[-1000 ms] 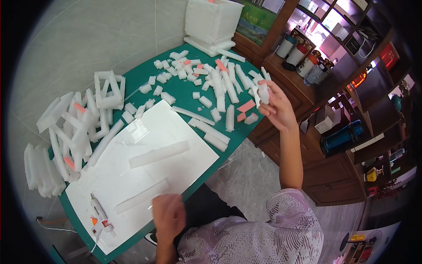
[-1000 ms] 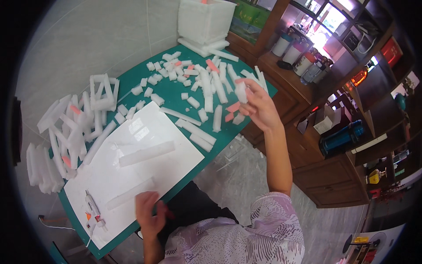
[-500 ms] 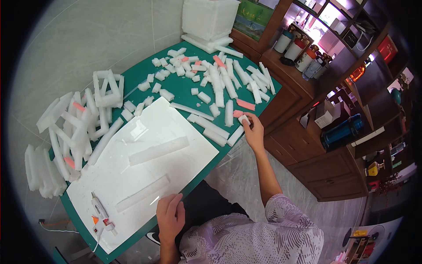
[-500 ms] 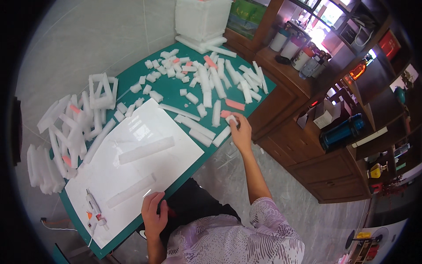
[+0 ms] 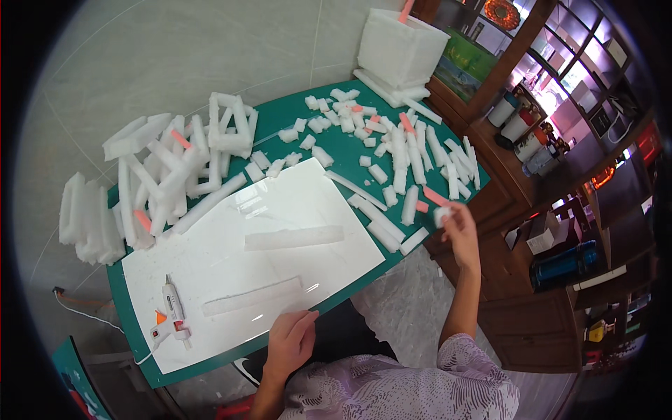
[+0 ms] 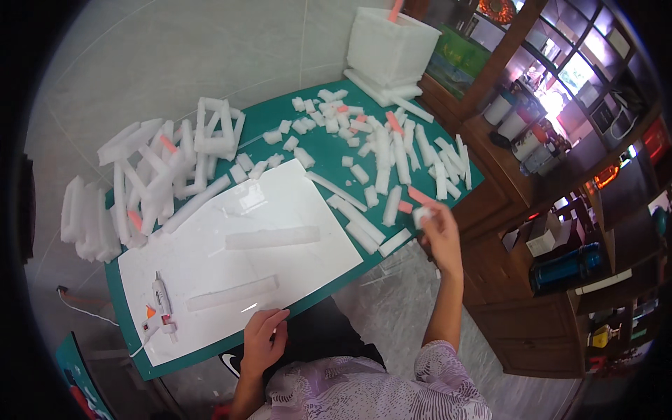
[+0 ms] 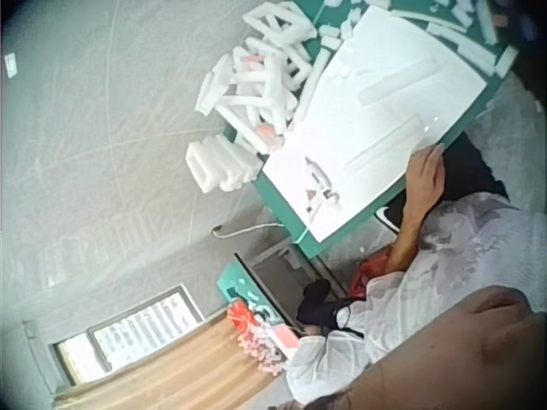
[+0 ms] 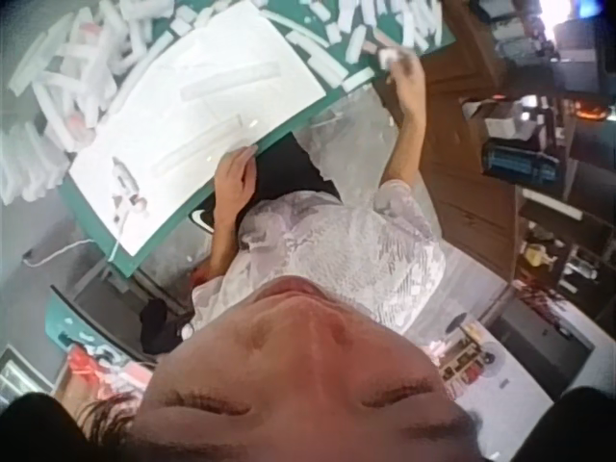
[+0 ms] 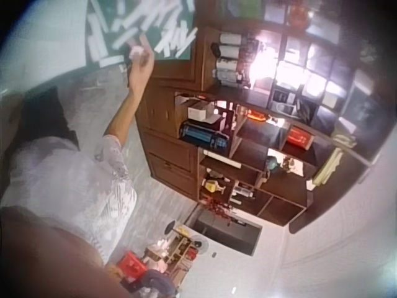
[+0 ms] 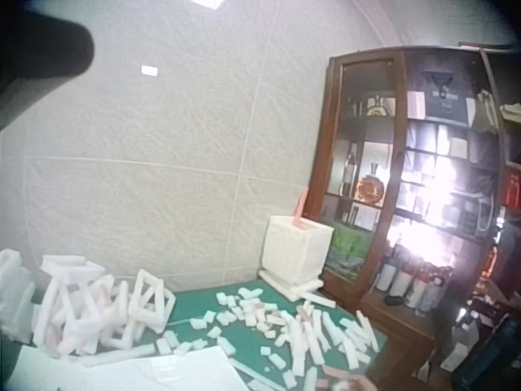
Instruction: Use a hot glue gun to assemble various pieces of white polyethylene foam into larger structures.
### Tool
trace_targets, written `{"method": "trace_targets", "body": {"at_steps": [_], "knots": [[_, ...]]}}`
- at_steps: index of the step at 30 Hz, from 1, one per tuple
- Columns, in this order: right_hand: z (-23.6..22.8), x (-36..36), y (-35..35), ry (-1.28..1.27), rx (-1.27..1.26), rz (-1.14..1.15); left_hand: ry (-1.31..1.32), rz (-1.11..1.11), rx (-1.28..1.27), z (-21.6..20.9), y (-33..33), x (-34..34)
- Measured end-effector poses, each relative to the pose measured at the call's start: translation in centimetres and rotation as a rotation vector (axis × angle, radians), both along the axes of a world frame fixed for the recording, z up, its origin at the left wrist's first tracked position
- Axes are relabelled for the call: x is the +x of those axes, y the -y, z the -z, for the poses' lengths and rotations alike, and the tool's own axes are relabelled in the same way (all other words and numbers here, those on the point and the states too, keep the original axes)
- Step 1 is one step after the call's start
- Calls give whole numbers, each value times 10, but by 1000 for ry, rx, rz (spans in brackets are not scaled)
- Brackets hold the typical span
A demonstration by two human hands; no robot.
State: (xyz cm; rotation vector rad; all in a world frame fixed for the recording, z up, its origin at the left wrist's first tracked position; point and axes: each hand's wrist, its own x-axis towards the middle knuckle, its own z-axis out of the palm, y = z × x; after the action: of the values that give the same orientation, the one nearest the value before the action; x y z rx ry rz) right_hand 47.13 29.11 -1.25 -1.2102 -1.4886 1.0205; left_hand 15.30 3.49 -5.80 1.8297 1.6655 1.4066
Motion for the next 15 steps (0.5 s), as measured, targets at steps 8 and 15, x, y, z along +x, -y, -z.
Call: {"method": "trace_targets", "body": {"at_steps": [8, 15], "knots": [[30, -10, 12, 74, -219, -306, -27, 3, 46, 4, 1, 2], [40, -9, -4, 121, -98, -321, 76, 81, 3, -1, 9, -4]]}}
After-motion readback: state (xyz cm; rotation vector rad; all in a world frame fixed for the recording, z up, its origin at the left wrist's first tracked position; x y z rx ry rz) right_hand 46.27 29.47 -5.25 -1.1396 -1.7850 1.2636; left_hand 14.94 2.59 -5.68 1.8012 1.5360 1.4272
